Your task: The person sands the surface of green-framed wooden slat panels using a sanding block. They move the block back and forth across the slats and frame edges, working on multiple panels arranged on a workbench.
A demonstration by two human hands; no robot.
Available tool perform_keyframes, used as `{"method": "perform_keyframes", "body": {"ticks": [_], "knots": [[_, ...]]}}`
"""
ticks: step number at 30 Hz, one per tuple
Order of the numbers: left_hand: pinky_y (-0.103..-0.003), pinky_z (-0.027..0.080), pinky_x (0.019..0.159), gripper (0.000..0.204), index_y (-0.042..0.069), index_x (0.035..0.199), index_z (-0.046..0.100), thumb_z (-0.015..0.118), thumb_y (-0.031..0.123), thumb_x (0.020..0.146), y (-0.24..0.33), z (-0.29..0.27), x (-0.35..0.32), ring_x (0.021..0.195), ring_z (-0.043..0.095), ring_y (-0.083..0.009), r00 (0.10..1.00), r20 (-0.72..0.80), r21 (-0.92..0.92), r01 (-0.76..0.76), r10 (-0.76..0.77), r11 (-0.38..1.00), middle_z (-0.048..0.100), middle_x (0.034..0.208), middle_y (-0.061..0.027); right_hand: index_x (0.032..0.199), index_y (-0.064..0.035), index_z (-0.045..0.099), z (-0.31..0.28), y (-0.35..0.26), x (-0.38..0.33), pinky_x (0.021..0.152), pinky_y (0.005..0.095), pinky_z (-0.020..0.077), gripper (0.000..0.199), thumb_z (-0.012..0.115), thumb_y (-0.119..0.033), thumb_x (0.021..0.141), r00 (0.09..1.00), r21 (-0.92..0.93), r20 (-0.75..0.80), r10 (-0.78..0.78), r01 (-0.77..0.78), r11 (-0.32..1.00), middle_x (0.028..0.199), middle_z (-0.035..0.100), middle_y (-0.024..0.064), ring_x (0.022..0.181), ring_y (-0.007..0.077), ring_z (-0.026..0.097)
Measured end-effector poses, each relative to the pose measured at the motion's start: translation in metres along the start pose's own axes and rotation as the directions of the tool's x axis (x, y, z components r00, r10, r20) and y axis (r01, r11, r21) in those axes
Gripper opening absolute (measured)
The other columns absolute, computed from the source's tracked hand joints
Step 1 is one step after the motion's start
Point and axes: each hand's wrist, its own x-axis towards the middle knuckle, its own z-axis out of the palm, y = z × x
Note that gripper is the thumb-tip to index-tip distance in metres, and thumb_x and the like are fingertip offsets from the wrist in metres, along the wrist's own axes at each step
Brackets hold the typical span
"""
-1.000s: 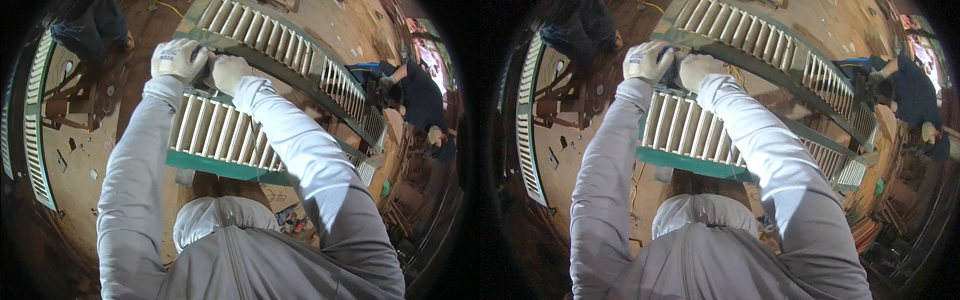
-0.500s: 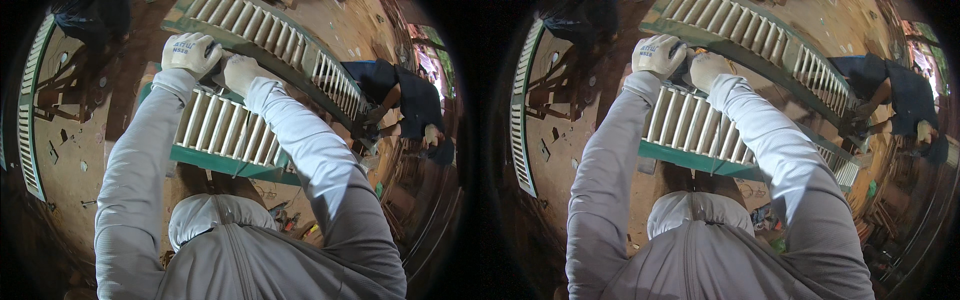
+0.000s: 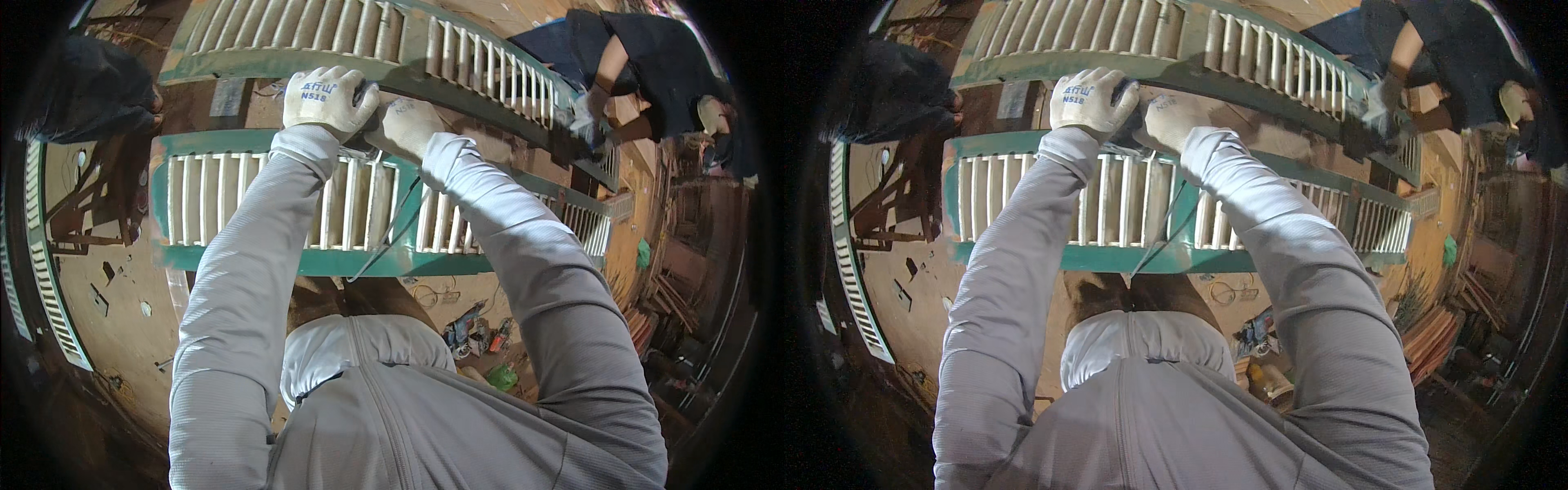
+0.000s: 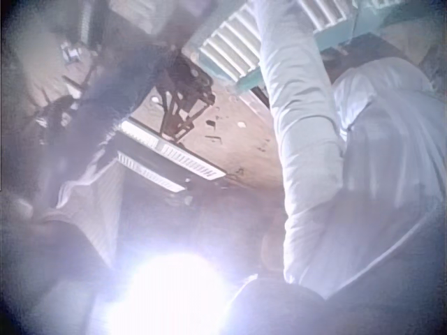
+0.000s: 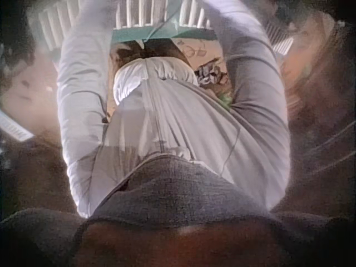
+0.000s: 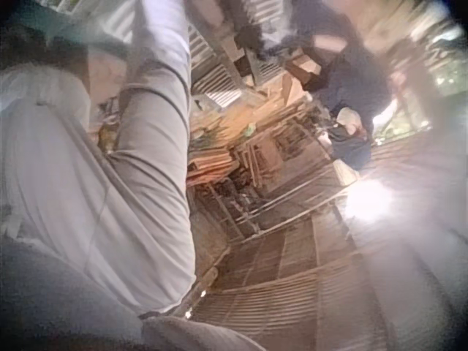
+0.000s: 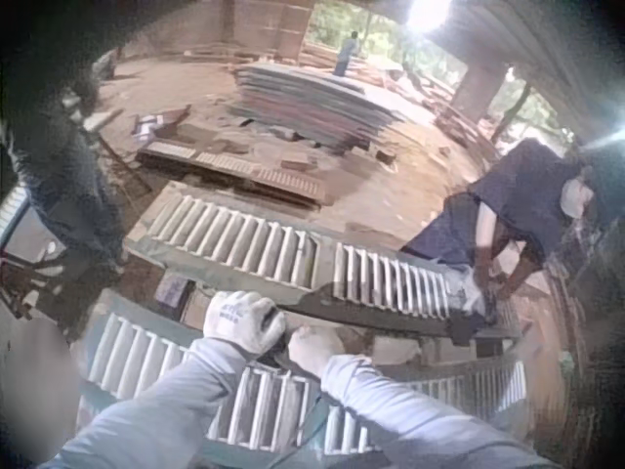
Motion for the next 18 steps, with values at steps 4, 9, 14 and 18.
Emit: {"method": "perform_keyframes", "body": {"ticks": [4, 9, 14, 18], "knots": [[-0.047, 0.047, 0.101, 0.047, 0.014, 0.116, 0.078, 0.056, 0.053, 0.099, 0.036, 0.016, 0.005, 0.112, 0.069, -0.0308, 1.0, 0.007, 0.005, -0.029, 0.029, 1.0, 0.076, 0.112, -0.0081, 0.113, -0.0049, 0.077, 0.013, 0.038, -0.023, 0.095, 0.0495, 0.0549, 0.05, 0.071, -0.048, 0.089, 0.973, 0.087, -0.211, -0.097, 0.118, 0.989, 0.11, 0.077, 0.0195, 0.107, 0.0354, 0.073], [-0.047, 0.048, 0.099, 0.046, 0.014, 0.114, 0.078, 0.056, 0.052, 0.098, 0.035, 0.018, 0.003, 0.109, 0.07, -0.0312, 0.999, -0.03, -0.004, -0.024, 0.024, 1.0, 0.076, 0.11, -0.0089, 0.12, -0.0091, 0.071, 0.007, 0.037, -0.024, 0.095, 0.0497, 0.0544, 0.049, 0.071, -0.047, 0.09, 0.994, 0.043, -0.077, -0.084, 0.087, 0.995, 0.108, 0.077, 0.0181, 0.106, 0.0357, 0.073], [-0.048, 0.05, 0.093, 0.042, 0.014, 0.107, 0.078, 0.057, 0.049, 0.098, -0.003, 0.001, -0.009, 0.103, 0.072, -0.0314, 0.998, -0.06, 0.015, 0.036, -0.035, 0.999, 0.077, 0.104, -0.0089, 0.122, -0.012, 0.072, -0.015, -0.011, -0.007, 0.095, 0.049, 0.0562, 0.048, 0.066, -0.051, 0.093, 0.999, -0.073, -0.018, -0.038, 0.037, 0.997, 0.111, 0.077, 0.0181, 0.108, 0.0342, 0.074], [-0.046, 0.049, 0.095, 0.042, 0.016, 0.103, 0.078, 0.056, 0.052, 0.098, -0.046, -0.011, -0.02, 0.103, 0.072, -0.0295, 0.99, -0.108, 0.019, 0.089, -0.086, 0.996, 0.076, 0.104, -0.0077, 0.122, -0.0143, 0.076, -0.019, -0.052, 0.022, 0.096, 0.0479, 0.0583, 0.05, 0.061, -0.054, 0.095, 0.996, -0.102, -0.014, -0.09, 0.088, 0.991, 0.116, 0.077, 0.0193, 0.109, 0.0343, 0.075]]}}
